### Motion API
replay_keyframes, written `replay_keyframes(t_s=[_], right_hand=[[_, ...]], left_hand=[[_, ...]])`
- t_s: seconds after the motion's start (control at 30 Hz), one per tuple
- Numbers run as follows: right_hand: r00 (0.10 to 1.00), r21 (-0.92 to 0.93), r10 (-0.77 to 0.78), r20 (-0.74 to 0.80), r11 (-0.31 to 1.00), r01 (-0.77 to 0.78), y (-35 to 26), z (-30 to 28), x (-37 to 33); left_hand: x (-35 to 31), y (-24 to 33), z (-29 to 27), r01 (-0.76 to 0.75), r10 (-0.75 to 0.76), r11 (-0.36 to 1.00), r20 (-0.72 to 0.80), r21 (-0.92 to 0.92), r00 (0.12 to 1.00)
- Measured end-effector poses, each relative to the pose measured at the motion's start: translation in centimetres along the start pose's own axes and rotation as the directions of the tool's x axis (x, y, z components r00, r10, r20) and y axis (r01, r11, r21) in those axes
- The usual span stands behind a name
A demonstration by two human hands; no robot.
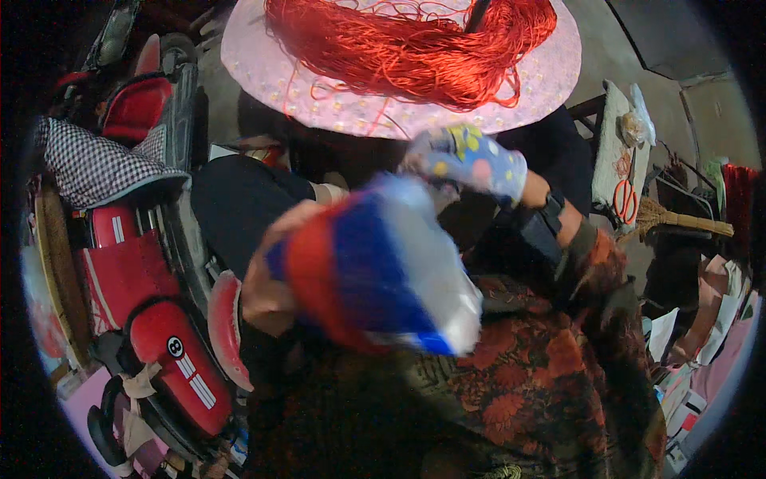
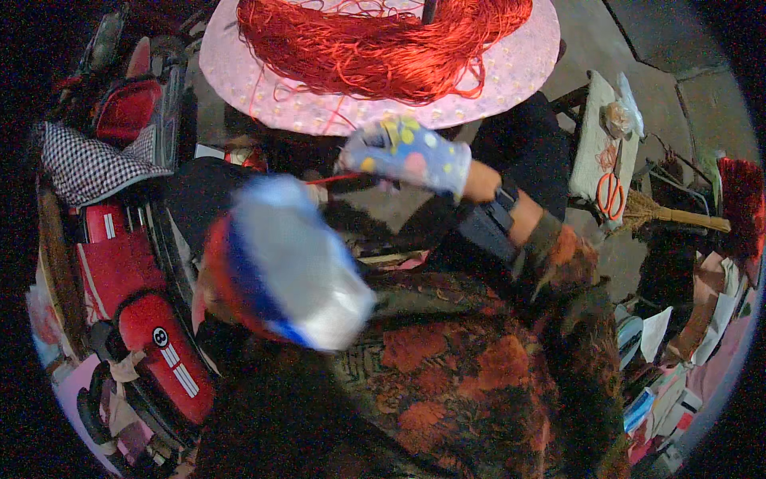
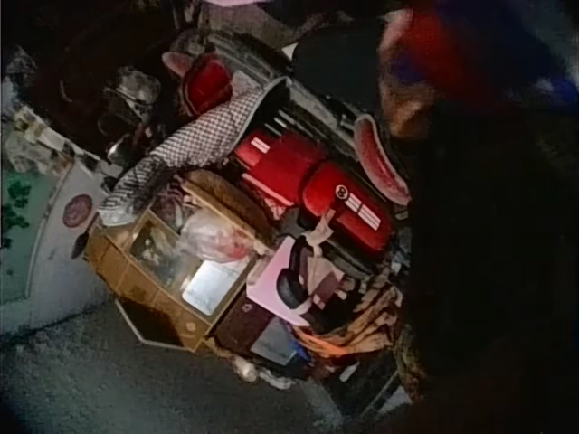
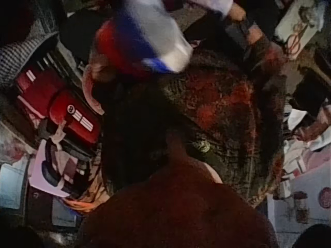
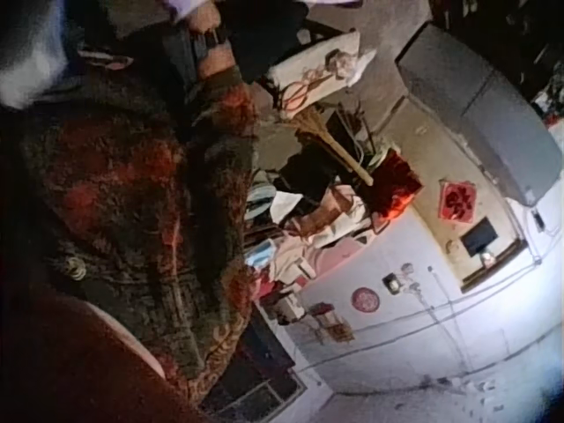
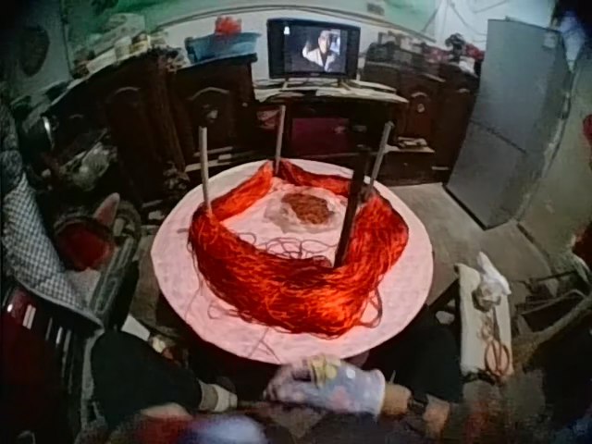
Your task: Winding red wire or string around a blue component package.
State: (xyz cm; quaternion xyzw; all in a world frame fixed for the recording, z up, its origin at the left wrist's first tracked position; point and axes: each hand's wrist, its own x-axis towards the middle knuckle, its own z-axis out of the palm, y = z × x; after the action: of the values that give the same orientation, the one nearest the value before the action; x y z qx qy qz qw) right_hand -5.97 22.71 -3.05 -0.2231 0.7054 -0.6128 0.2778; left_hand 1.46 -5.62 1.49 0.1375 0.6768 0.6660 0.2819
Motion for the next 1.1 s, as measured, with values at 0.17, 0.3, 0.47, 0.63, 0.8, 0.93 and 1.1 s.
replay_keyframes(t_s=[0.17,0.3,0.47,0.63,0.8,0.93,1.1], right_hand=[[0.954,-0.130,0.035,0.297,0.992,0.004,-1.2,3.1,-4.1],[0.915,-0.322,-0.213,0.342,0.888,0.327,-5.8,1.6,-4.5],[0.936,-0.350,-0.319,0.146,0.869,0.350,-4.1,-0.3,-0.6],[0.963,-0.017,0.040,0.265,0.999,-0.036,1.2,2.0,-2.3],[0.881,-0.596,-0.263,0.393,0.657,0.462,-1.2,3.6,-4.6],[0.841,-0.475,-0.462,0.281,0.695,0.540,-4.1,2.6,-2.8],[0.981,-0.160,-0.141,0.132,0.974,0.161,-1.7,-0.5,0.2]], left_hand=[[-1.5,-0.3,0.7,-0.233,-0.084,0.877,-0.612,-0.420,0.786],[-1.3,0.6,-0.1,-0.036,-0.023,0.996,-0.648,-0.078,0.761],[0.6,0.9,1.5,0.228,-0.246,0.951,0.066,0.208,0.967],[-1.5,-0.2,2.3,-0.017,-0.036,0.963,-0.191,-0.267,0.981],[0.1,-0.2,1.4,-0.032,-0.041,0.993,-0.594,-0.112,0.804],[0.6,0.8,2.2,0.371,-0.162,0.802,-0.426,0.468,0.890],[-0.4,1.5,1.7,0.243,-0.242,0.970,0.065,-0.002,0.968]])
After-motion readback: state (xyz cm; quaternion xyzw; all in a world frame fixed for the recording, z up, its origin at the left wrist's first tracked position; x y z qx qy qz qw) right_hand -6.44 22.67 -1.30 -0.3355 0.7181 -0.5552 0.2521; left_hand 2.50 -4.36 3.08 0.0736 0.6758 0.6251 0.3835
